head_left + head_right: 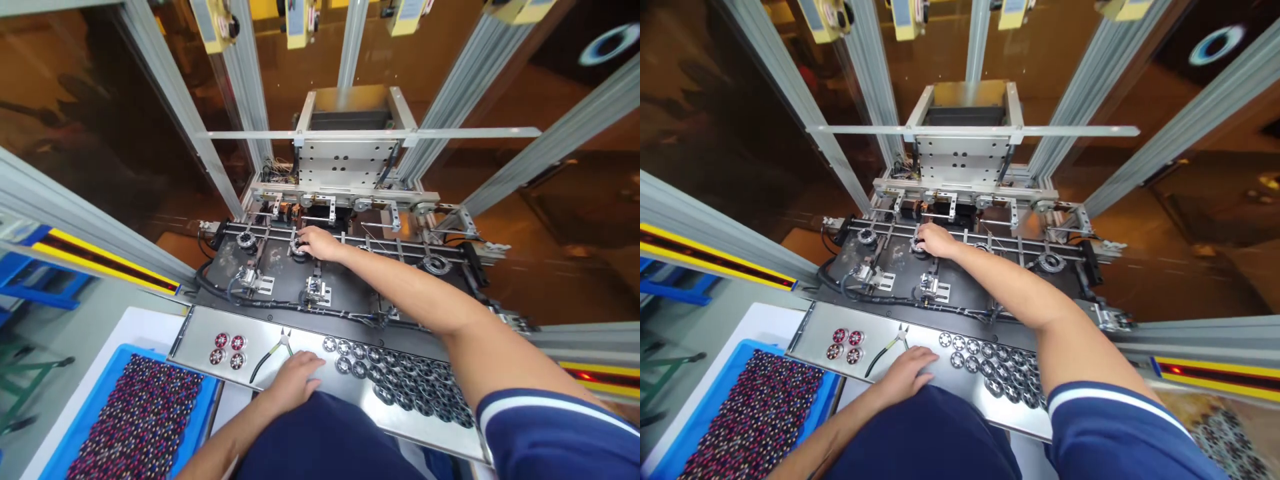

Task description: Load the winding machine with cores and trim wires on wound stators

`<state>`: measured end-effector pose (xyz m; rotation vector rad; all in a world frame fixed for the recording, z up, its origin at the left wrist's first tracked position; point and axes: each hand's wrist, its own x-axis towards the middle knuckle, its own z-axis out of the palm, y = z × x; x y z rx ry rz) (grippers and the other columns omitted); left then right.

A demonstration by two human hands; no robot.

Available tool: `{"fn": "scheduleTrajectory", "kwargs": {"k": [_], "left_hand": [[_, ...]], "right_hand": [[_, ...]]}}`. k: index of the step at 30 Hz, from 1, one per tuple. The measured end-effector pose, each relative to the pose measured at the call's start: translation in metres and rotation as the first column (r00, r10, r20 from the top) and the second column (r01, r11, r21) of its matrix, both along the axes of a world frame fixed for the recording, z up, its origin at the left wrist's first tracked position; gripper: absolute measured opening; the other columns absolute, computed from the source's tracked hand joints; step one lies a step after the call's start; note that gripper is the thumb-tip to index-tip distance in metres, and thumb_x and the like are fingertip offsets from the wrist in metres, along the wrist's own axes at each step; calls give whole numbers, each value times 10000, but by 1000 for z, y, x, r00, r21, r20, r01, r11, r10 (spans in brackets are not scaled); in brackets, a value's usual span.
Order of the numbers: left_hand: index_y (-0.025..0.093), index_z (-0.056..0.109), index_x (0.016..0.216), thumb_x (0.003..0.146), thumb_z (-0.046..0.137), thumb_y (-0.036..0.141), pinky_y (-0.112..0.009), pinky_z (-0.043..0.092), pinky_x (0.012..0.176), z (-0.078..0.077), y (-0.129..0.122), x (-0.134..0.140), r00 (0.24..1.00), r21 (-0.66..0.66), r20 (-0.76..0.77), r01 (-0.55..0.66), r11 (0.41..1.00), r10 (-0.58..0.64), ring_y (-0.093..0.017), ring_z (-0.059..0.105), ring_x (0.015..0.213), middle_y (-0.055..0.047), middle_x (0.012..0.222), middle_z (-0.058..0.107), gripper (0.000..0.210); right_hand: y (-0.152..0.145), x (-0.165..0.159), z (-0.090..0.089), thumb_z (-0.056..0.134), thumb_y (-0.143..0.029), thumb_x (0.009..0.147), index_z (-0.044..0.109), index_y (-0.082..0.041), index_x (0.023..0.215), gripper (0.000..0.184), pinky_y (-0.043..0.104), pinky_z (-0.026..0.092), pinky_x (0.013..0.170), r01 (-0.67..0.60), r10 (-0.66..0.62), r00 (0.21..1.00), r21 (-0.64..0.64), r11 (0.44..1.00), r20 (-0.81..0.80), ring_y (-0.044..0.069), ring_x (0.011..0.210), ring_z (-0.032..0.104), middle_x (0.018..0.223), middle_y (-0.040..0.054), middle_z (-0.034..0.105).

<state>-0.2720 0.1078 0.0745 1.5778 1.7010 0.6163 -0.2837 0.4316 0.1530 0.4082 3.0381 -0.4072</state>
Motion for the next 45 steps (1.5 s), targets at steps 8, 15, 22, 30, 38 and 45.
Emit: {"fn": "scheduleTrajectory", "kwargs": {"k": [8, 15, 22, 30, 38, 45], "left_hand": [[244, 531, 1341, 850, 603, 131, -482, 474, 1013, -15, -10, 22, 973, 33, -218, 80, 996, -71, -294, 563, 1189, -134, 1309, 593, 509], [244, 572, 1269, 862, 638, 181, -482, 483, 952, -24, -1, 36, 952, 69, -295, 105, 992, -80, -310, 579, 1154, -139, 1252, 571, 417], [183, 630, 965, 854, 674, 242, -462, 476, 941, -33, -2, 34, 993, 96, -118, -17, 995, 28, -289, 605, 1060, -141, 1175, 636, 133], [179, 615, 967, 890, 602, 374, -346, 497, 833, -2, -3, 22, 924, 50, 320, -239, 970, 211, -200, 610, 897, -71, 977, 682, 210], [178, 574, 968, 808, 704, 465, -280, 502, 758, 67, -16, 20, 670, -65, 692, -314, 947, 270, -166, 646, 837, -38, 887, 678, 354], [197, 525, 1060, 807, 691, 570, -296, 529, 696, 88, -17, 36, 350, -221, 869, -360, 906, 351, -203, 715, 799, -54, 823, 729, 481]], "right_hand": [[-11, 36, -8, 554, -118, 936, 579, -177, 1319, 388, 574, 381, 1099, -97, 96, 995, 86, 992, 21, 306, 1400, 411, 1489, 125, 489], [-29, 29, 24, 524, -57, 914, 621, -117, 1226, 332, 541, 396, 1116, -19, 36, 986, 109, 994, -162, 307, 1408, 403, 1429, 167, 537], [-114, 132, 59, 431, -97, 941, 558, -137, 1312, 395, 520, 359, 1176, 68, -44, 844, 26, 997, -535, 256, 1437, 357, 1466, 185, 494], [-207, 213, -14, 578, -245, 928, 601, -200, 1262, 338, 461, 596, 855, 4, -165, 851, -308, 951, -498, 275, 1033, 680, 1133, 157, 696], [-232, 199, -2, 559, -241, 946, 634, -250, 1189, 254, 390, 573, 794, -4, -281, 793, -465, 885, -541, 232, 889, 662, 974, 92, 697], [-241, 185, 24, 663, -244, 867, 643, -272, 1109, 244, 412, 558, 738, 6, -392, 698, -543, 840, -599, 247, 852, 640, 933, 83, 667]]}}
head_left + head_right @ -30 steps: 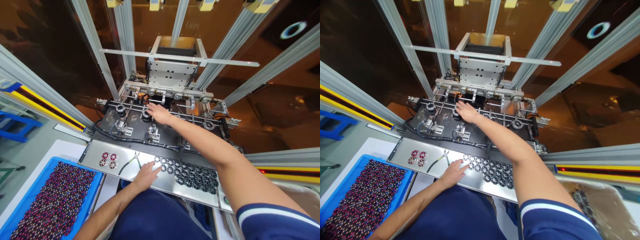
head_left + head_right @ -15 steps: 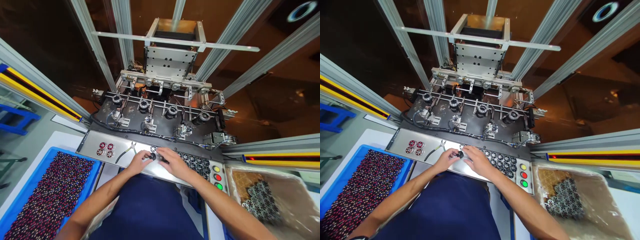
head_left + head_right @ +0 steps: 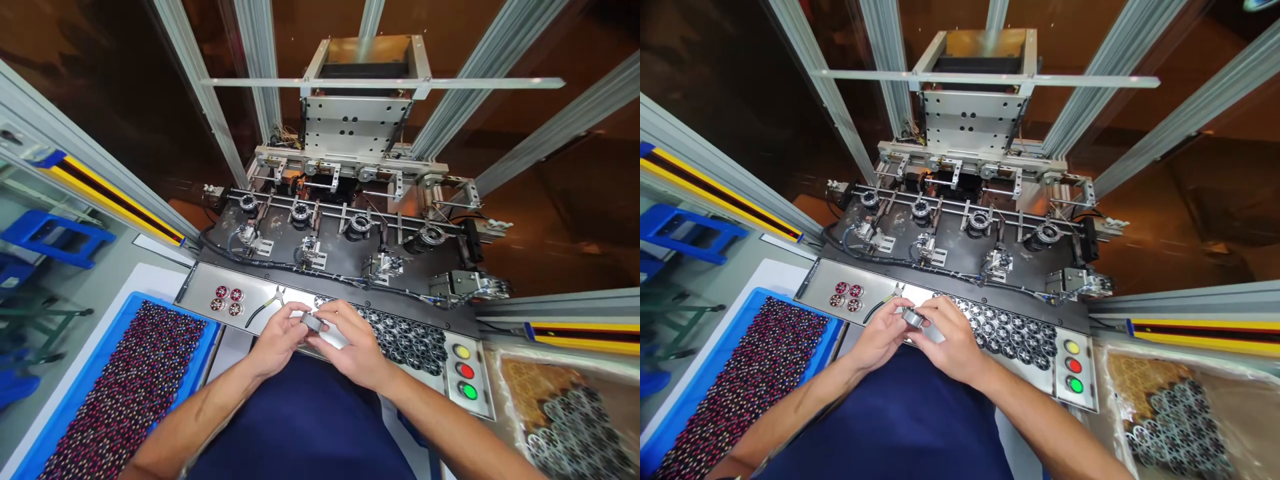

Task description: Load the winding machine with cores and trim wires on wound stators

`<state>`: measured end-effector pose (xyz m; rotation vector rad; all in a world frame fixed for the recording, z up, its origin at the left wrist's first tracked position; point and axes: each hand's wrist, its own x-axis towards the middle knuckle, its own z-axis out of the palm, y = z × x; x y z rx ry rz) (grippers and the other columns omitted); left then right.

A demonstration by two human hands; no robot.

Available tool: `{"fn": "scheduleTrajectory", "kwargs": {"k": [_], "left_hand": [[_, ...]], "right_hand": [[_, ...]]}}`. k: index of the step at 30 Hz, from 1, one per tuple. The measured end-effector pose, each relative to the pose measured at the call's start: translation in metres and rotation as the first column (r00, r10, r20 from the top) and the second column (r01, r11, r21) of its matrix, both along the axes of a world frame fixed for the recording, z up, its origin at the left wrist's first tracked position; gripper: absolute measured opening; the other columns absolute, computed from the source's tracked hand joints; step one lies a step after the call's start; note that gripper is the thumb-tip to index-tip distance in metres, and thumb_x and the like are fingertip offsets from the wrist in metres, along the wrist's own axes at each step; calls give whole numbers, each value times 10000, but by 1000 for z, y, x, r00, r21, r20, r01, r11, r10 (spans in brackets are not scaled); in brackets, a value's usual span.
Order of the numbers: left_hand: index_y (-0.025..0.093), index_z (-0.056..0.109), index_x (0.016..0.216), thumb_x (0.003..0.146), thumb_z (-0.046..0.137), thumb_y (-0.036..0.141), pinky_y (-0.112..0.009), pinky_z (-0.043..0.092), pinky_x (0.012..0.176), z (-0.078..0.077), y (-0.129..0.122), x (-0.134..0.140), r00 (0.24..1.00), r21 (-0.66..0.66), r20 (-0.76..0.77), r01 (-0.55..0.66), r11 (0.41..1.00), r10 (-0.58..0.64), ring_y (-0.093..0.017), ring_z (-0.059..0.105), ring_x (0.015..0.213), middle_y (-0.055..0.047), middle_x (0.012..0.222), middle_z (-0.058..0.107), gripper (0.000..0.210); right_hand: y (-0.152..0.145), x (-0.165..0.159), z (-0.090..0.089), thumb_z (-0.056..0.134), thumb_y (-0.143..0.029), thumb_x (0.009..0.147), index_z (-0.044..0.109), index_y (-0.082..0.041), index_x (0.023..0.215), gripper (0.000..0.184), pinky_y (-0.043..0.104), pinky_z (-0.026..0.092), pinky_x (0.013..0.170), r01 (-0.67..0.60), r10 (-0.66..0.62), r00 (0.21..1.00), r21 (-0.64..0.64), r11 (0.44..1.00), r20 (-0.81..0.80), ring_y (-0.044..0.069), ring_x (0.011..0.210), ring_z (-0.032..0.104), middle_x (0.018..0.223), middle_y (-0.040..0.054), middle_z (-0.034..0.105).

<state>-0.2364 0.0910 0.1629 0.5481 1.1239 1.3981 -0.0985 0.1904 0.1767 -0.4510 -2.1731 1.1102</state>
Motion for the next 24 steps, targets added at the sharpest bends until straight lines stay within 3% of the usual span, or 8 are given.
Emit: {"fn": "scheduleTrajectory", "kwargs": {"k": [3, 8, 12, 15, 17, 19, 21, 24], "left_hand": [[198, 559, 1071, 786, 715, 579, -322, 548, 723, 7, 0, 1, 971, -47, 240, -14, 999, 25, -220, 729, 813, -57, 825, 737, 501], [199, 610, 1048, 744, 807, 460, -261, 544, 689, 7, -1, -7, 968, -30, 236, -74, 997, 79, -184, 728, 811, -41, 880, 745, 447], [187, 631, 1088, 753, 809, 421, -270, 549, 688, 2, -3, -13, 987, 36, 157, 43, 998, -48, -168, 721, 705, -29, 809, 740, 445], [182, 637, 1122, 805, 758, 428, -295, 557, 706, 0, -3, -14, 979, 91, 105, 164, 982, -173, -179, 723, 701, -35, 786, 733, 419], [184, 627, 1164, 829, 724, 454, -325, 565, 740, -3, -4, -16, 970, 123, 65, 223, 967, -232, -194, 730, 736, -52, 833, 738, 441], [185, 591, 1232, 867, 669, 474, -360, 569, 796, -9, -5, -19, 964, 129, -45, 267, 955, -263, -216, 735, 812, -84, 923, 747, 472], [187, 559, 1278, 941, 568, 435, -374, 563, 860, -20, -3, -20, 899, 60, -323, 331, 942, -296, -223, 726, 919, -116, 1047, 742, 419], [195, 608, 1230, 986, 478, 317, -366, 543, 930, -47, 3, -13, 497, -120, -795, 433, 894, -347, -220, 687, 1037, -124, 1155, 715, 302]], "right_hand": [[0, -6, 6, 648, -215, 864, 639, -288, 1098, 245, 431, 554, 779, 22, -21, 999, 30, 999, -36, 254, 924, 638, 1001, 91, 669], [14, -6, 21, 591, -258, 917, 690, -268, 1074, 186, 432, 517, 931, -106, 112, 993, -159, 982, 32, 246, 1099, 619, 1213, 118, 644], [38, -4, 38, 462, -360, 999, 743, -198, 858, 354, 402, 423, 1076, -374, 465, 879, -449, 811, 108, 245, 1352, 474, 1213, 114, 676], [46, -4, 45, 431, -450, 1004, 707, -165, 766, 463, 360, 405, 1096, -553, 658, 749, -472, 687, 80, 236, 1358, 475, 1090, 111, 719], [51, -3, 49, 423, -496, 995, 687, -167, 752, 487, 313, 433, 1069, -614, 706, 704, -434, 659, 75, 216, 1282, 555, 1168, 106, 702], [66, -2, 52, 430, -498, 988, 679, -173, 748, 475, 298, 446, 1057, -604, 688, 717, -393, 693, 111, 208, 1266, 571, 1279, 105, 658], [98, -2, 55, 443, -448, 988, 686, -173, 797, 414, 344, 393, 1115, -522, 599, 779, -338, 783, 185, 224, 1348, 493, 1408, 114, 569], [174, -7, 46, 431, -334, 987, 681, -160, 848, 335, 464, 234, 1206, -315, 366, 871, -199, 928, 328, 269, 1433, 367, 1514, 131, 438]]}}
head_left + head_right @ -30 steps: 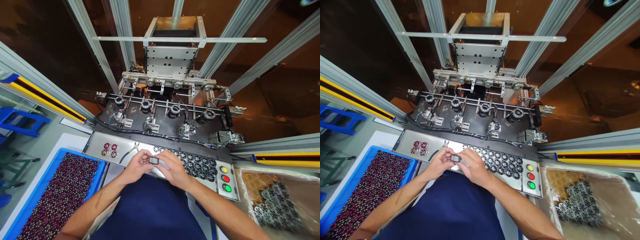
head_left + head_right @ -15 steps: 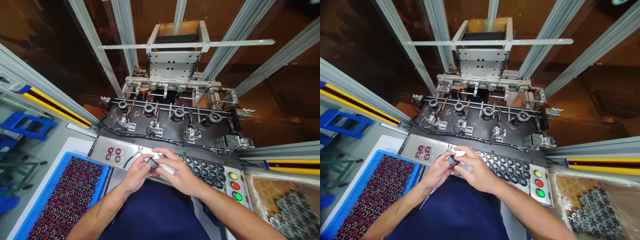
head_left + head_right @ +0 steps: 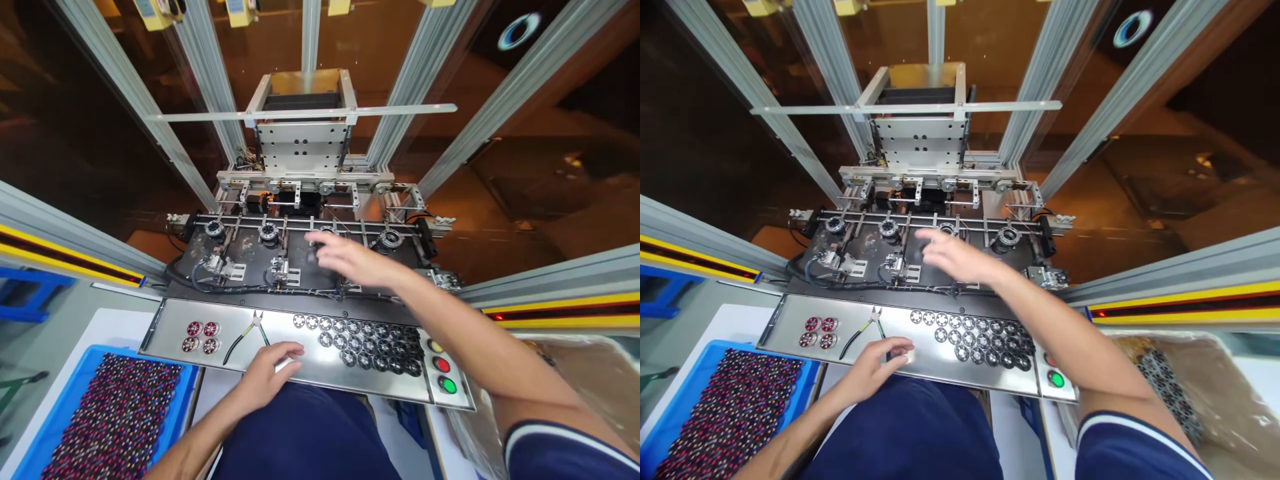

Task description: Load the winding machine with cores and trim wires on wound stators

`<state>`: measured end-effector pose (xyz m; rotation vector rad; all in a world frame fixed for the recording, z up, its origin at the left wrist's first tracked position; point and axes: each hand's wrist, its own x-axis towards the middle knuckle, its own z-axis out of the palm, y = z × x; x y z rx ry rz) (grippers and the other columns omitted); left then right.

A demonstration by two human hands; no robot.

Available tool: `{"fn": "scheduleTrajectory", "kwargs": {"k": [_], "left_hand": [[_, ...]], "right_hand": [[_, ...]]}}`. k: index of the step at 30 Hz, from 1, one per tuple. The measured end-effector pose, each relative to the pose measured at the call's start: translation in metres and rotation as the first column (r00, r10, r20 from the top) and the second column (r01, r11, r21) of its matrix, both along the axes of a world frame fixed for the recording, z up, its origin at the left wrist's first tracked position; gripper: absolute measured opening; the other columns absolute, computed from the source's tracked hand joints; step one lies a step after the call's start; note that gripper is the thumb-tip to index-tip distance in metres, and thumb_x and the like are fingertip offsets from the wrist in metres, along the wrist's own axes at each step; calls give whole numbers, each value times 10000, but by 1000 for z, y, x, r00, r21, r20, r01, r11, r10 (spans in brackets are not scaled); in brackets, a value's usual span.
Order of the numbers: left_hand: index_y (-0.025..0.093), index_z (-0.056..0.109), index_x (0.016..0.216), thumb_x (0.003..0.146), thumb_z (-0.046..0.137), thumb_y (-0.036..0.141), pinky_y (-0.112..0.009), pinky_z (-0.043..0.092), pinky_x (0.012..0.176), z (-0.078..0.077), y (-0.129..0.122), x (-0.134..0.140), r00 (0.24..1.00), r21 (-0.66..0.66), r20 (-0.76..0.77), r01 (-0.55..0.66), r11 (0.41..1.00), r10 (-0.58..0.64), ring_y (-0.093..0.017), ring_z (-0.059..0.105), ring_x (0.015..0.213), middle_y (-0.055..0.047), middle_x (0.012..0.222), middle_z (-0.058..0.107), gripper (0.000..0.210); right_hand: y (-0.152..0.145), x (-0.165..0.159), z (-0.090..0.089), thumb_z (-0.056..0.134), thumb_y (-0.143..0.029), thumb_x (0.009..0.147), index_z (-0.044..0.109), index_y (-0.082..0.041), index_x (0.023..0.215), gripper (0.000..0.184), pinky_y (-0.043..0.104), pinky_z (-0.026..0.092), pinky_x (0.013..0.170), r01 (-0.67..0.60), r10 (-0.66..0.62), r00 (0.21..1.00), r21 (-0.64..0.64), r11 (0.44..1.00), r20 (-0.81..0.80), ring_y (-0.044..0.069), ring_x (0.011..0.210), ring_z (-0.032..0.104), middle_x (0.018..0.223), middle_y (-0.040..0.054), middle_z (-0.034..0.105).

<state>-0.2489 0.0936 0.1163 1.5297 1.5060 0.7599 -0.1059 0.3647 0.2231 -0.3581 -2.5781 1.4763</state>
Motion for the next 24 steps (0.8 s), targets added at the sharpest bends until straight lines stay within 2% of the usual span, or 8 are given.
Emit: {"fn": "scheduleTrajectory", "kwargs": {"k": [2, 4, 6, 8, 11, 17, 21, 24], "left_hand": [[210, 647, 1189, 951, 532, 259, -379, 529, 956, -21, 6, 11, 972, 37, -223, 85, 996, -74, -233, 665, 1063, -114, 1168, 700, 269], [232, 651, 1202, 893, 608, 198, -407, 517, 967, -39, 13, 24, 952, 43, -285, 129, 991, -112, -250, 649, 1064, -107, 1160, 682, 314], [263, 619, 1258, 839, 667, 153, -424, 514, 954, -52, 19, 36, 926, 43, -353, 162, 986, -136, -256, 641, 1037, -96, 1132, 662, 435], [281, 587, 1293, 805, 704, 136, -432, 515, 936, -60, 23, 44, 900, 42, -413, 172, 984, -140, -257, 633, 1009, -87, 1101, 638, 523], [274, 581, 1270, 814, 696, 148, -429, 519, 910, -66, 25, 51, 868, 45, -483, 157, 987, -116, -255, 627, 983, -82, 1082, 608, 487], [222, 610, 1131, 846, 670, 197, -413, 545, 871, -77, 23, 55, 828, 98, -560, 93, 991, -22, -261, 635, 1007, -114, 1157, 593, 292], [194, 626, 1010, 847, 684, 254, -419, 560, 837, -85, 22, 57, 821, 157, -568, 42, 987, 55, -269, 643, 996, -134, 1169, 609, 184], [188, 621, 912, 858, 676, 290, -428, 563, 822, -90, 22, 57, 829, 193, -551, 12, 981, 99, -264, 650, 955, -132, 1136, 632, 128]], "right_hand": [[51, -7, -15, 470, -268, 959, 679, -153, 752, 316, 490, 226, 1206, 121, -141, 985, 186, 975, 96, 300, 1410, 393, 1475, 146, 475], [89, -14, -34, 503, -223, 935, 696, -140, 740, 286, 507, 255, 1192, 150, -201, 967, 287, 946, 156, 327, 1392, 413, 1446, 169, 494], [109, -19, -52, 519, -199, 924, 718, -136, 772, 258, 490, 304, 1173, 127, -208, 957, 348, 929, 204, 324, 1370, 443, 1434, 166, 507], [116, -20, -66, 518, -194, 926, 734, -138, 810, 251, 455, 345, 1155, 84, -192, 951, 393, 916, 243, 306, 1351, 472, 1438, 152, 512], [118, -21, -78, 506, -204, 938, 746, -127, 854, 266, 424, 373, 1139, 25, -164, 944, 438, 899, 285, 301, 1337, 494, 1457, 156, 501], [126, -27, -81, 517, -234, 960, 739, -147, 882, 251, 393, 393, 1116, -57, -128, 931, 483, 874, 341, 267, 1301, 531, 1420, 126, 554], [131, -31, -83, 578, -334, 962, 690, -149, 1034, 228, 474, 424, 1076, -90, -122, 916, 493, 865, 382, 251, 1250, 554, 1369, 111, 585], [133, -33, -87, 589, -375, 959, 658, -175, 1121, 266, 464, 486, 1003, -106, -126, 901, 492, 864, 416, 239, 1155, 600, 1292, 91, 618]]}}
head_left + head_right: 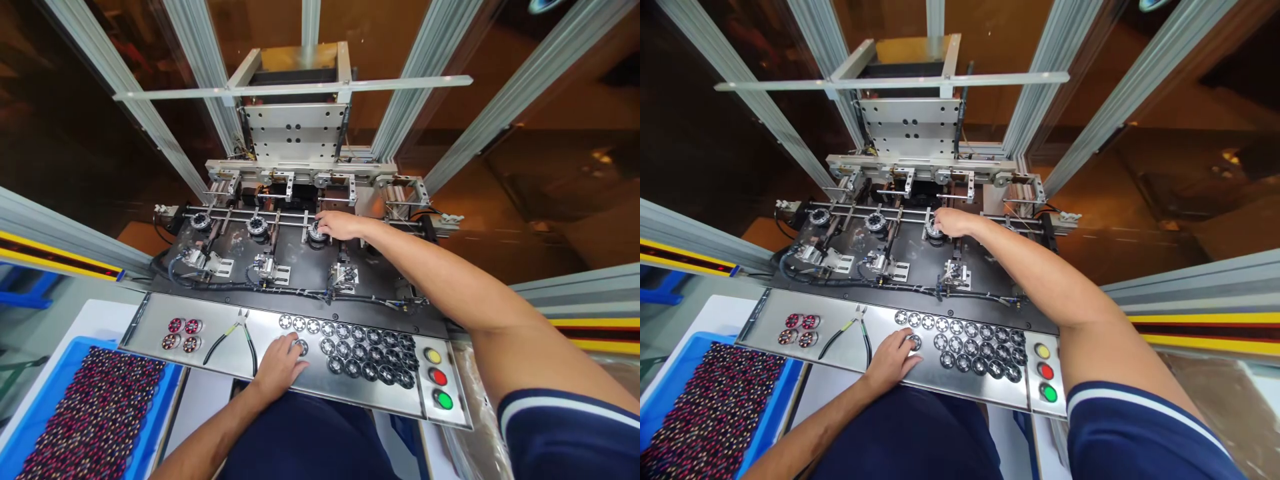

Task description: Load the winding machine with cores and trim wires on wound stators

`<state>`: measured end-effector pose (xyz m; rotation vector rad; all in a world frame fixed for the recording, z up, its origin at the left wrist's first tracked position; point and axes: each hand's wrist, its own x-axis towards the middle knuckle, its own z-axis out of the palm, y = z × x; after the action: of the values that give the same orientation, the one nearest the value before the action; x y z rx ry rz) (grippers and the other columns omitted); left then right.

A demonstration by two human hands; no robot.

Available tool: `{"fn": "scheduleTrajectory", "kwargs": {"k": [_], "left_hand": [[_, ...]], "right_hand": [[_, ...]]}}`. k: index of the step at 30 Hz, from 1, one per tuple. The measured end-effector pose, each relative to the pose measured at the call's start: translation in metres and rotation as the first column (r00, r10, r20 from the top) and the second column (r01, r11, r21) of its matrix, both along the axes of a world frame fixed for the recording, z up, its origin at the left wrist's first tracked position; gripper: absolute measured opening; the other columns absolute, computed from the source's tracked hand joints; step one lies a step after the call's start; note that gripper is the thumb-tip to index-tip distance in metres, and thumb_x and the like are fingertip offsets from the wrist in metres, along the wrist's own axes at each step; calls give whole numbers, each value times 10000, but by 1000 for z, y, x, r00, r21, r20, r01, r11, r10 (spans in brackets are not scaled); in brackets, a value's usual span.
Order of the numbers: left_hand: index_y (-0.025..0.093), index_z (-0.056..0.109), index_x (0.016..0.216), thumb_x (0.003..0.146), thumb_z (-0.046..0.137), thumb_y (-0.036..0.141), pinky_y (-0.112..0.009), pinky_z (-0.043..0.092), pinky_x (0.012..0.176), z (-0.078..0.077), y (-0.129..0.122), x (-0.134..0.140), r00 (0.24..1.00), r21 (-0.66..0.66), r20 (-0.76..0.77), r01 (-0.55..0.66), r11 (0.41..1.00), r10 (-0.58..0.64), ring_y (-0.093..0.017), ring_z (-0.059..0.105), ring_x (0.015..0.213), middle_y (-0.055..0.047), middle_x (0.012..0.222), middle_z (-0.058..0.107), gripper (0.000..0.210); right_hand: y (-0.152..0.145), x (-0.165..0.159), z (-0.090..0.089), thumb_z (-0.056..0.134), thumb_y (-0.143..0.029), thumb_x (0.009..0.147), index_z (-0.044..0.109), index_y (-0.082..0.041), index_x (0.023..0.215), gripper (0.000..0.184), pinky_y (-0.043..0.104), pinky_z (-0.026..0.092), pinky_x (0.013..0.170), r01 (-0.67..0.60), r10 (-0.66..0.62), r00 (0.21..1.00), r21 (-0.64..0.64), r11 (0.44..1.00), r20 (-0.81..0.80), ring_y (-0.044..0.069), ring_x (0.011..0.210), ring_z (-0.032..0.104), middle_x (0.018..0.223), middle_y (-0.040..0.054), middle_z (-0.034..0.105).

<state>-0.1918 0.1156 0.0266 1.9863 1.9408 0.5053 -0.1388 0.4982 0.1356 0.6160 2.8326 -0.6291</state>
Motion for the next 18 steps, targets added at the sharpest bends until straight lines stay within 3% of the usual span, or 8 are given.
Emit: {"fn": "scheduleTrajectory", "kwargs": {"k": [5, 9, 14, 18], "left_hand": [[191, 594, 830, 898, 623, 312, -432, 562, 807, -7, -1, 1, 996, 32, 82, -38, 999, 35, -249, 656, 901, -124, 1096, 658, 142], [191, 599, 871, 915, 592, 295, -431, 562, 831, 1, -2, 1, 980, 38, 194, -59, 998, 51, -248, 665, 920, -118, 1061, 679, 113], [202, 595, 995, 932, 557, 294, -358, 563, 844, 34, -10, -9, 926, 16, 365, -114, 993, 101, -206, 672, 936, -91, 1035, 697, 118], [184, 545, 1079, 980, 466, 300, -299, 561, 725, 71, -23, -34, 855, -33, 472, -228, 973, 216, -159, 664, 788, -88, 994, 698, 172]], "right_hand": [[1, -4, -10, 587, -365, 963, 631, -179, 1162, 276, 428, 541, 918, 6, -6, 999, 4, 1000, 45, 220, 1060, 632, 1229, 85, 630], [0, -7, -10, 595, -379, 958, 631, -166, 1160, 296, 430, 548, 903, 13, -14, 999, 20, 1000, 36, 224, 1043, 643, 1201, 78, 644], [-12, 1, 5, 588, -374, 959, 660, -179, 1146, 279, 475, 488, 1012, 48, -44, 998, 87, 995, -46, 247, 1158, 613, 1265, 93, 645], [-30, 22, 16, 536, -103, 901, 670, -165, 1208, 340, 481, 360, 1156, 72, -55, 991, 137, 988, -126, 285, 1397, 427, 1424, 124, 561]]}}
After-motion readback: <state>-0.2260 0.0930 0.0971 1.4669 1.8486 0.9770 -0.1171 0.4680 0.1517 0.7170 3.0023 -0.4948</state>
